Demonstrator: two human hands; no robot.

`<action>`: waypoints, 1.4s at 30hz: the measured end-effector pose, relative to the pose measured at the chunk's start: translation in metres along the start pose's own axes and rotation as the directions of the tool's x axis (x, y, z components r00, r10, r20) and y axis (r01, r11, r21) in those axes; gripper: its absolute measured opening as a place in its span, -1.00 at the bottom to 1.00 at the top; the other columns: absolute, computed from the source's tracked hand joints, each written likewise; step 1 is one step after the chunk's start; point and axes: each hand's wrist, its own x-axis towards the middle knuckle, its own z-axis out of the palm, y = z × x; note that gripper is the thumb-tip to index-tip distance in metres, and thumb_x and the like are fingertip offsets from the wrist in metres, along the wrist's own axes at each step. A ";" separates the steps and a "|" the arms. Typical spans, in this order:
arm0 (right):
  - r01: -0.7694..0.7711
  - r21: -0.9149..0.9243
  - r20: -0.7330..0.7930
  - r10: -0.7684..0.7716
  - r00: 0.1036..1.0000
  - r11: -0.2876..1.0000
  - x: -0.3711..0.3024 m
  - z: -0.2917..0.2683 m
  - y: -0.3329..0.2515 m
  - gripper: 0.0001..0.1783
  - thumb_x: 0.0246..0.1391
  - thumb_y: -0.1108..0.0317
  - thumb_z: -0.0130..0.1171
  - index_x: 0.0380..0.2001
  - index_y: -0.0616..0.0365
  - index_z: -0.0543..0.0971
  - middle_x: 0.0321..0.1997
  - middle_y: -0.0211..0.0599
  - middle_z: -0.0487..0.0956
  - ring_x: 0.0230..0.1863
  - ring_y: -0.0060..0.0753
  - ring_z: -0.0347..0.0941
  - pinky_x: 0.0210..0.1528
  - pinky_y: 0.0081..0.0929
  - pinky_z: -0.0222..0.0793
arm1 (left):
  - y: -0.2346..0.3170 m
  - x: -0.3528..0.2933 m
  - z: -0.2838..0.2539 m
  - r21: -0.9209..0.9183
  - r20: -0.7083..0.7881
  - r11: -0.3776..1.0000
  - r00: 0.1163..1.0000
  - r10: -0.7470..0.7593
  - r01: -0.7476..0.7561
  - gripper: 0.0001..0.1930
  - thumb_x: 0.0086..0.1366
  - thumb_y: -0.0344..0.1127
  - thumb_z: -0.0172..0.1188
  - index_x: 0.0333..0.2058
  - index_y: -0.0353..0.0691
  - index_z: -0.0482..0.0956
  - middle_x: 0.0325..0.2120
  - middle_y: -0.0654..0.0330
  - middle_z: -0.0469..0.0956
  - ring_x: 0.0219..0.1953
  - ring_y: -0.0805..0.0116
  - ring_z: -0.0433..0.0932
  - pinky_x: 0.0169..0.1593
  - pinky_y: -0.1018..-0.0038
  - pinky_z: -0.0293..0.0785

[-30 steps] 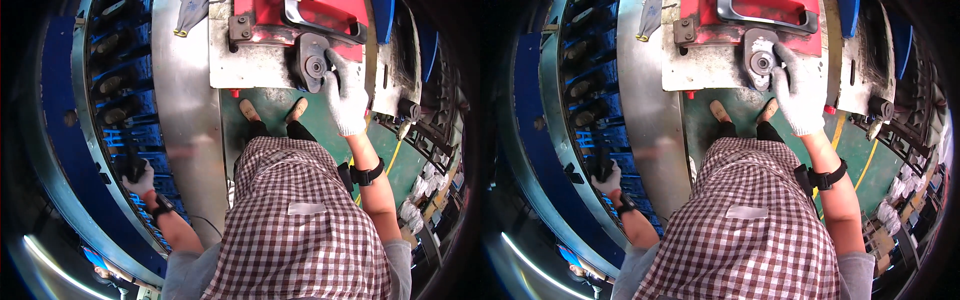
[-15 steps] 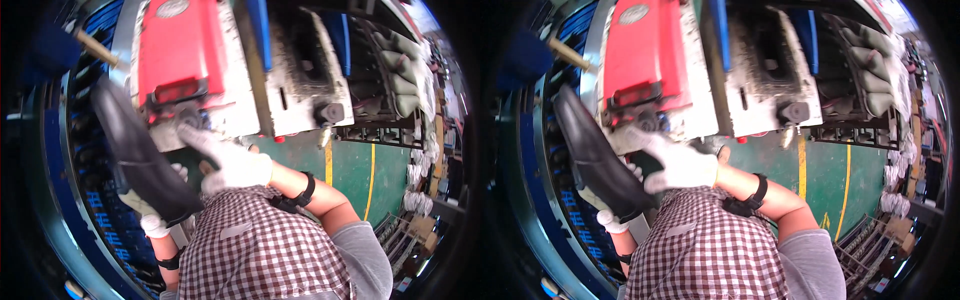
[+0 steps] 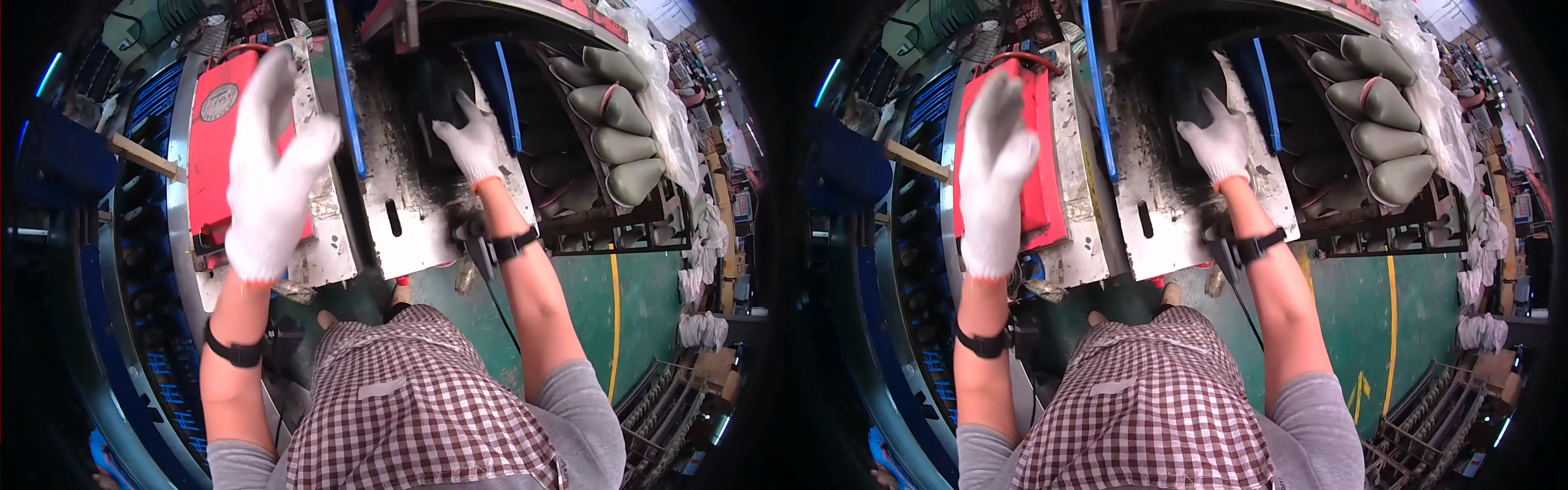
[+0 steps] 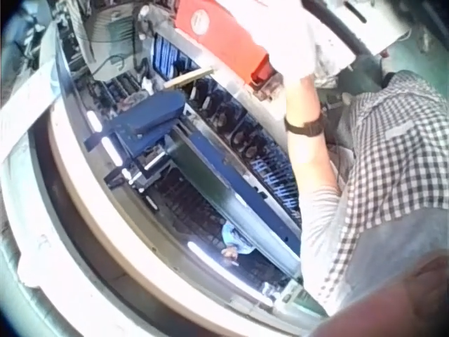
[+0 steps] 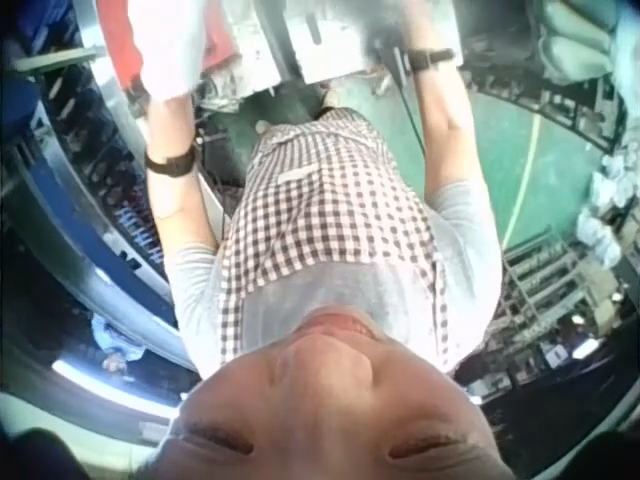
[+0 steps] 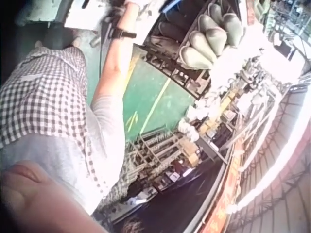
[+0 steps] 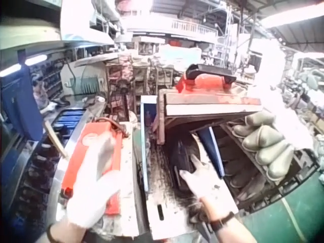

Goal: Operating a shoe-pressing or finishing machine to process footwear on an assembly line.

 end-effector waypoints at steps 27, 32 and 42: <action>-0.286 0.528 -0.172 0.430 0.886 0.799 -0.099 -0.056 0.112 -0.51 0.40 0.17 0.13 0.20 0.31 0.56 0.05 -0.27 0.64 -0.02 -0.46 0.51 0.11 -0.47 0.41 | 0.041 0.127 0.111 0.224 0.414 0.865 0.848 0.332 -0.448 -0.47 0.34 -0.08 0.21 0.20 -0.24 0.51 0.10 -0.12 0.57 0.20 -0.06 0.53 0.32 0.22 0.41; -0.533 0.733 0.080 0.725 0.684 0.423 -0.230 -0.067 0.150 -0.72 0.46 0.11 0.10 -0.09 0.08 0.59 -0.33 -0.42 0.63 -0.44 -0.61 0.50 -0.41 -0.56 0.44 | -0.023 0.043 0.138 0.247 0.345 0.703 0.738 0.580 -0.667 -0.46 0.14 -0.20 0.42 0.11 -0.12 0.56 -0.01 0.06 0.60 0.14 -0.13 0.51 0.25 0.05 0.37; -0.726 0.530 0.847 0.234 0.477 -0.439 -0.257 -0.075 0.063 -0.33 0.48 -0.23 -0.08 0.32 0.09 0.41 -0.21 -0.24 0.62 -0.40 -0.42 0.51 -0.38 -0.47 0.45 | -0.158 -0.057 0.174 0.264 0.426 0.571 0.625 0.654 -0.778 -0.35 -0.10 -0.40 0.39 0.09 0.01 0.56 -0.04 0.22 0.52 0.12 0.02 0.47 -0.05 0.02 0.52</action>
